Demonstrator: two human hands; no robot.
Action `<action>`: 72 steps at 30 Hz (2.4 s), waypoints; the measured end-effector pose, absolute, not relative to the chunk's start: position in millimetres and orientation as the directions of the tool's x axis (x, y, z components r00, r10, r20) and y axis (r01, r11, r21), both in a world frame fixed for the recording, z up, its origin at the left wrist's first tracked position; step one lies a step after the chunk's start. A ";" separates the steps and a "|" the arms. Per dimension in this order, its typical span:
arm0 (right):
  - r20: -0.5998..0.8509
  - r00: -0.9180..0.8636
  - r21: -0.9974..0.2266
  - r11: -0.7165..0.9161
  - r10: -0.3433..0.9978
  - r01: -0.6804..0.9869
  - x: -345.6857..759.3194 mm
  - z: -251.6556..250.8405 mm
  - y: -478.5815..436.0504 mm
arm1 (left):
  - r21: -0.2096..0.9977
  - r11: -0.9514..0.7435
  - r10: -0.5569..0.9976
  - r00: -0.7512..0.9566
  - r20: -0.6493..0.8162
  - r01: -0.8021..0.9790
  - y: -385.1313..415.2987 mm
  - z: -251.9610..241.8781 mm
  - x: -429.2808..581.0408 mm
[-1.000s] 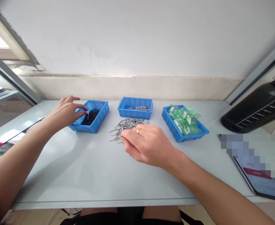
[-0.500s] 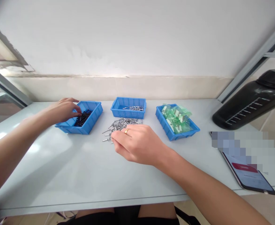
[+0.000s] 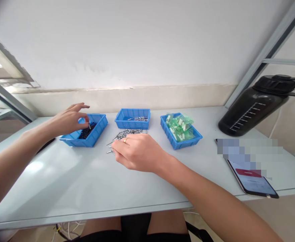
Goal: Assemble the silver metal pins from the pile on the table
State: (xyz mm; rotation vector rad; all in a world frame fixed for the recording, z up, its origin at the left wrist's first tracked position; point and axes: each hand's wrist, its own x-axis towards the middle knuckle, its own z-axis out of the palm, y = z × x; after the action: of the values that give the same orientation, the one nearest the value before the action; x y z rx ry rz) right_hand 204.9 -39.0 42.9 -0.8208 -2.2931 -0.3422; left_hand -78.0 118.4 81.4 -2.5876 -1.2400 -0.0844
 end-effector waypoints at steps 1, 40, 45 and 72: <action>0.659 -0.584 0.016 0.768 0.474 0.641 205.1 43.3 -39.2 | -0.197 -0.613 0.739 0.644 0.201 0.765 114.8 86.5 -67.0; 0.072 -0.540 -0.184 0.543 0.839 0.819 204.2 30.1 -32.3 | 0.033 -0.871 0.490 0.866 0.096 0.490 19.5 27.9 -1.1; 0.109 -0.493 -0.116 0.504 0.863 0.856 207.8 25.6 -27.7 | -0.023 -0.855 0.506 0.843 0.180 0.518 19.9 32.2 -1.2; 0.608 -0.418 -0.195 0.637 0.675 0.746 204.6 31.7 -32.9 | 0.049 -0.885 0.440 0.797 0.413 0.464 18.7 37.3 -1.6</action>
State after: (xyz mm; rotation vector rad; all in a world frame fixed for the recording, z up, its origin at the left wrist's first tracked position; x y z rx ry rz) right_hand 204.6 -32.9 31.7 -1.1025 -2.1925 -0.1376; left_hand -1.6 18.7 37.3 -2.9259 -0.7364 -0.6518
